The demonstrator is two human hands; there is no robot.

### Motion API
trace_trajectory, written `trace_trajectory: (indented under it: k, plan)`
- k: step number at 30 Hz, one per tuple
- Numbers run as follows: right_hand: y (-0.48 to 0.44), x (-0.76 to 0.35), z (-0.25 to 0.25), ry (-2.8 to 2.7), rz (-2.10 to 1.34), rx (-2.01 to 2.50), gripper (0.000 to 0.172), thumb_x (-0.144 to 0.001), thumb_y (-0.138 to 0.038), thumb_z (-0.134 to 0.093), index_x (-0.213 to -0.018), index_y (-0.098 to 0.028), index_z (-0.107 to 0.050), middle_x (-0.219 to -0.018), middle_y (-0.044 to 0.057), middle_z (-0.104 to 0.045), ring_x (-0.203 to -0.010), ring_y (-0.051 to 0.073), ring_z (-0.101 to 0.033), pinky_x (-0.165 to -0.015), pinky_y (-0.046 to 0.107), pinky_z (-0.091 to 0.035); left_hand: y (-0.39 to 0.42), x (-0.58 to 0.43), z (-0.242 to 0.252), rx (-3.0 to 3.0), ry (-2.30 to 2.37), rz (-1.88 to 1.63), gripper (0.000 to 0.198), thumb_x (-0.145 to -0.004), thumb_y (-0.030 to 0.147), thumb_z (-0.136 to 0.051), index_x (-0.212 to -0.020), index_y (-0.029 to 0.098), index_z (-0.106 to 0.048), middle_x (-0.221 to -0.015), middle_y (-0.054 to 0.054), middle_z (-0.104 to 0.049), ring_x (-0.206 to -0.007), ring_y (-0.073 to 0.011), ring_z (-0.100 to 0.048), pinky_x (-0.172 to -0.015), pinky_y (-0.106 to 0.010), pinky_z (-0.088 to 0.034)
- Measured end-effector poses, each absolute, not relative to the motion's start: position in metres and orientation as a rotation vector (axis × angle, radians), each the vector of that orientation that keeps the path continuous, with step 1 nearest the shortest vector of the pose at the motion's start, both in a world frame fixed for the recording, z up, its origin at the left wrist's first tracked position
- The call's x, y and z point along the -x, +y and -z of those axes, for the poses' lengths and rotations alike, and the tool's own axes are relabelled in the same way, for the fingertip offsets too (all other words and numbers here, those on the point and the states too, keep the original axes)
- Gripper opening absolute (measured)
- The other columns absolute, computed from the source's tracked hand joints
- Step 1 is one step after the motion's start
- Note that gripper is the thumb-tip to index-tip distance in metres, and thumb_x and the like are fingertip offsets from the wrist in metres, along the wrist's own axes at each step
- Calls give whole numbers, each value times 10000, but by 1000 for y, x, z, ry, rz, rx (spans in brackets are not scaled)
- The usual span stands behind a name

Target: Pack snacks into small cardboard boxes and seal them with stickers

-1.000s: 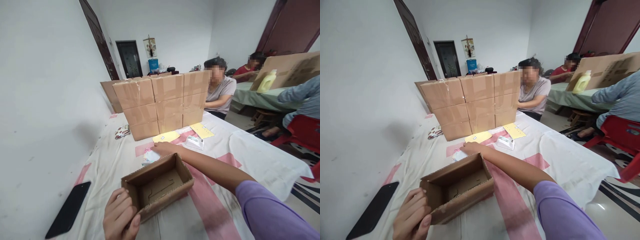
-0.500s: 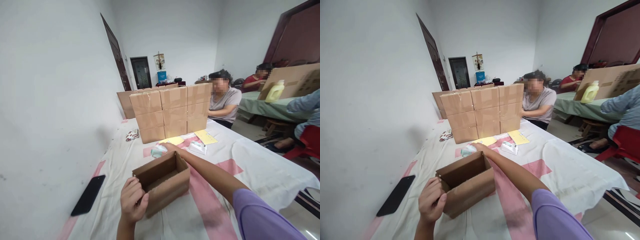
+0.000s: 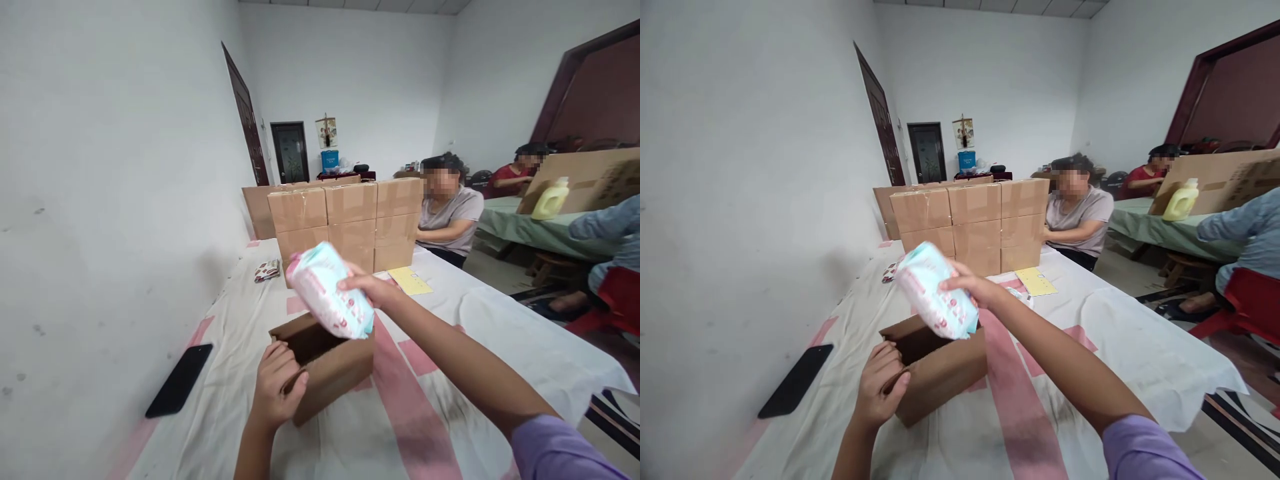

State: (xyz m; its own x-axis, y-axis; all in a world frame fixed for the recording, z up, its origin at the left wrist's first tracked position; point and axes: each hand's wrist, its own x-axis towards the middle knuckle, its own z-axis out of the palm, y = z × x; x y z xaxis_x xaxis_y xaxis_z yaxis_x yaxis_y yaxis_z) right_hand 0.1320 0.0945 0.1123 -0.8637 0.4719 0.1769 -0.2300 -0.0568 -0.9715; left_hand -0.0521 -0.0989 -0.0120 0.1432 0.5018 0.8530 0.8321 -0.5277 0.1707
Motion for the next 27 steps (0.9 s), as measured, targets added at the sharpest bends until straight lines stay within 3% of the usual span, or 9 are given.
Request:
trace_trajectory:
  k: [6,10,14,19,23,27]
  plan:
    - [79,-110,-97,-2073,-1995,362,634,-737,-332,-807,-1314,-279,-553,-1063,-1,-666,-782,143,-646,-595,213,-502,-103,46,13,2030,-1223,1346,217,-856,88,-525,-698,214,-445,-648,18,-470,-671,-157,-471,-817,-400,-449]
    - [88,-108,-109,-2250,-1602,223,649,-762,-337,-811,-1331,-289,-504,-1139,12,-609,-915,162,-611,-667,219,-502,-104,39,13,2045,-1198,1309,210,-852,86,-530,-701,211,-456,-647,14,-494,-701,-168,-480,-818,-409,-439]
    - [89,-110,-116,-2595,-1339,105,733,-776,-372,-797,-1400,-307,-419,-1135,23,-570,-783,140,-577,-615,231,-481,-101,39,14,2000,-1204,1320,225,-867,102,-517,-681,208,-448,-636,13,-487,-699,-170,-465,-783,-392,-430]
    - [82,-110,-103,-2845,-847,-137,729,-711,-200,-777,-1361,-245,-449,-1224,60,-539,-1035,218,-552,-819,289,-474,-101,43,17,1882,-1214,1345,212,-854,93,-530,-685,216,-497,-599,19,-473,-669,-175,-449,-771,-391,-431]
    - [82,-108,-95,-2935,-901,-165,699,-720,-139,-702,-1351,-222,-412,-1138,39,-570,-959,191,-560,-777,268,-473,-103,40,19,1846,-1202,1336,188,-838,116,-555,-688,224,-521,-603,17,-500,-692,-186,-490,-810,-417,-448]
    - [80,-109,-99,-3012,-857,-200,641,-636,-85,-712,-1234,-222,-526,-1156,41,-604,-996,218,-587,-799,286,-484,-106,34,20,1830,-1188,1321,186,-831,132,-554,-672,222,-521,-608,11,-525,-707,-191,-518,-818,-432,-452]
